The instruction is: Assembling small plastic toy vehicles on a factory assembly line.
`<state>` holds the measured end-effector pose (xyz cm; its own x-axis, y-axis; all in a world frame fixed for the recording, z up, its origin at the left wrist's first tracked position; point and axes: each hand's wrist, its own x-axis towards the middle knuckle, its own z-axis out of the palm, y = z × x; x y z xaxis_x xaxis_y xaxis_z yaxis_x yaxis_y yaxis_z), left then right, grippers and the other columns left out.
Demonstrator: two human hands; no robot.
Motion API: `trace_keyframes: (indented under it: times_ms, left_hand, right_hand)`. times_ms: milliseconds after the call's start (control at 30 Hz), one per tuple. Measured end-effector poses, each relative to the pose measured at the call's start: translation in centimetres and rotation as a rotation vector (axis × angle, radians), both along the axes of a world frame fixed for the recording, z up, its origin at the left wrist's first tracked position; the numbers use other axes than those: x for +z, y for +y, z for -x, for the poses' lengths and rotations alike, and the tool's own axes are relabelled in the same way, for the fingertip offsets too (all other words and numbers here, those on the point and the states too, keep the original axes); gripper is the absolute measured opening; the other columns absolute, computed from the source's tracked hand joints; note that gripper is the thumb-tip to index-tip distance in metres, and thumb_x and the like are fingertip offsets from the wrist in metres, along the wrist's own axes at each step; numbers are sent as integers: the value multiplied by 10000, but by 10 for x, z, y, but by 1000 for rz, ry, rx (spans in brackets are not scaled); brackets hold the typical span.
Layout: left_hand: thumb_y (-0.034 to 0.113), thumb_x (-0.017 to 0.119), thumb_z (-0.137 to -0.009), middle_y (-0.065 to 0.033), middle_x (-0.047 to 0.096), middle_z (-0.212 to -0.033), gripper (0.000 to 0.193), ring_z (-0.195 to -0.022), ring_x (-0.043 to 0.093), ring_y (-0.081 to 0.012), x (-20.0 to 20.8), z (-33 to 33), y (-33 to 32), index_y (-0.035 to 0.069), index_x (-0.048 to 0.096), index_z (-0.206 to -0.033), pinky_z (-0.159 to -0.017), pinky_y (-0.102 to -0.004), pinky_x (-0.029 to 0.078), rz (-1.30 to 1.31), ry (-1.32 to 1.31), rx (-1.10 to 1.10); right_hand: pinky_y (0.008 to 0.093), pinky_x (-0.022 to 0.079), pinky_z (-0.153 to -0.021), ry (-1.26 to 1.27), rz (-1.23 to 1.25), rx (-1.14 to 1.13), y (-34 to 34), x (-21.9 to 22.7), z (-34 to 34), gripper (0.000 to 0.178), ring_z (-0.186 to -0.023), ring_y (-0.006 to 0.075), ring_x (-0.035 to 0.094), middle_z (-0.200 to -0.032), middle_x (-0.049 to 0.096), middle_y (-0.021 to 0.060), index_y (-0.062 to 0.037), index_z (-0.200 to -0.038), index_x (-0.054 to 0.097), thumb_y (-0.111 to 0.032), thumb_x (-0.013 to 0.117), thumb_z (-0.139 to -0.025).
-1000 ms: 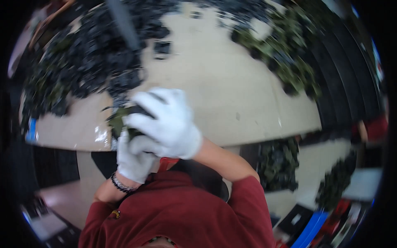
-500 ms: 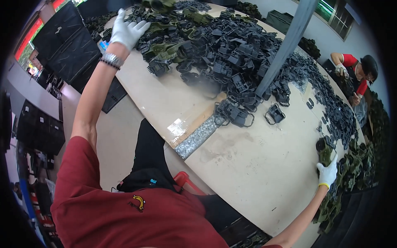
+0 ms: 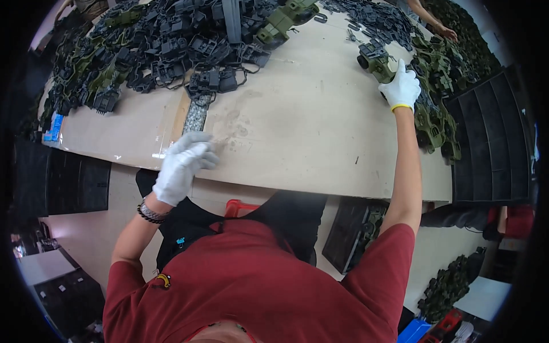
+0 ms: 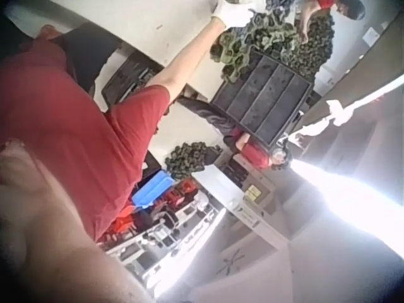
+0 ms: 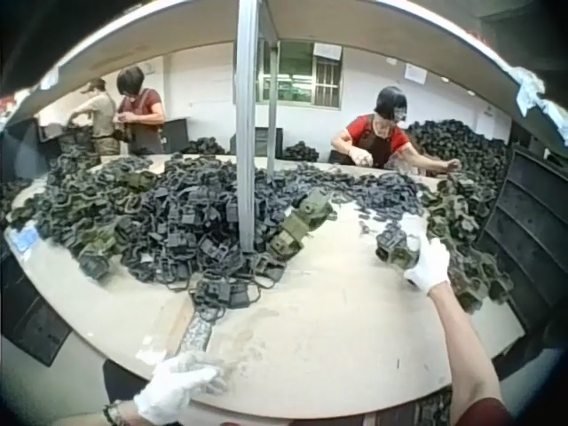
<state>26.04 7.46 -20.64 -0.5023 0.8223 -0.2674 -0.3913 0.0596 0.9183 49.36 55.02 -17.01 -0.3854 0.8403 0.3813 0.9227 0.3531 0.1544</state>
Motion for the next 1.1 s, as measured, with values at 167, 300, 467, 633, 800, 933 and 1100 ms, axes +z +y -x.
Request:
trace_keyframes:
  times_ms: [167,300,467,633,800,933,1100]
  left_hand:
    - [262,727,-910,-122,595,-1291,627,-1105,627,-195,9,-32,38,0,465,-1415,-958,-326,487,-14,48,-350]
    - [257,791,-852,-121,571,-1359,752,-1242,562,-222,-2,-38,55,13,419,-1459,-1040,-349,445,-245,147,-226]
    - [143,784,-842,-103,589,-1339,695,-1216,587,-215,0,-33,29,2,429,-1423,-1075,-368,441,-410,-213,-130]
    - [181,664,-929,-72,666,-1211,374,-1111,635,-184,-22,-5,6,30,600,-1265,-1025,-344,471,-464,-513,7]
    - [227,665,-946,-73,648,-1219,393,-1145,615,-200,-22,0,4,67,574,-1294,-1031,-375,474,-505,-563,99]
    - [360,657,-967,-86,610,-1281,483,-1189,589,-236,-11,6,1,100,520,-1349,-1046,-421,472,-580,-533,157]
    - [332,657,-970,-82,627,-1254,425,-1167,601,-221,-13,10,0,104,554,-1315,-1024,-416,485,-476,-568,127]
  right_hand:
    - [438,486,-966,514,211,422,-111,24,-5,878,-1123,363,586,-1233,561,208,-96,-1401,533,-372,861,-636]
    - [396,452,-1030,658,692,864,-229,34,35,887,-1182,317,564,-1263,555,174,-48,-1399,523,-328,880,-637]
    - [366,485,-994,379,1144,1141,-263,43,89,756,-1095,265,624,-1246,626,152,-28,-1357,563,-325,836,-718]
    - [420,491,-993,332,363,1072,-173,2,180,583,-1161,367,606,-1362,589,147,-125,-1337,600,-244,746,-786]
    - [438,460,-1045,239,465,824,-124,-72,255,756,-1266,382,545,-1410,542,194,-150,-1444,498,-329,804,-775]
    - [426,503,-968,433,341,913,-137,-81,230,684,-1127,378,606,-1215,626,199,-127,-1351,560,-221,814,-723]
    - [433,498,-922,503,102,943,-182,-71,120,504,-1156,363,560,-1247,574,137,-84,-1136,576,-27,796,-686]
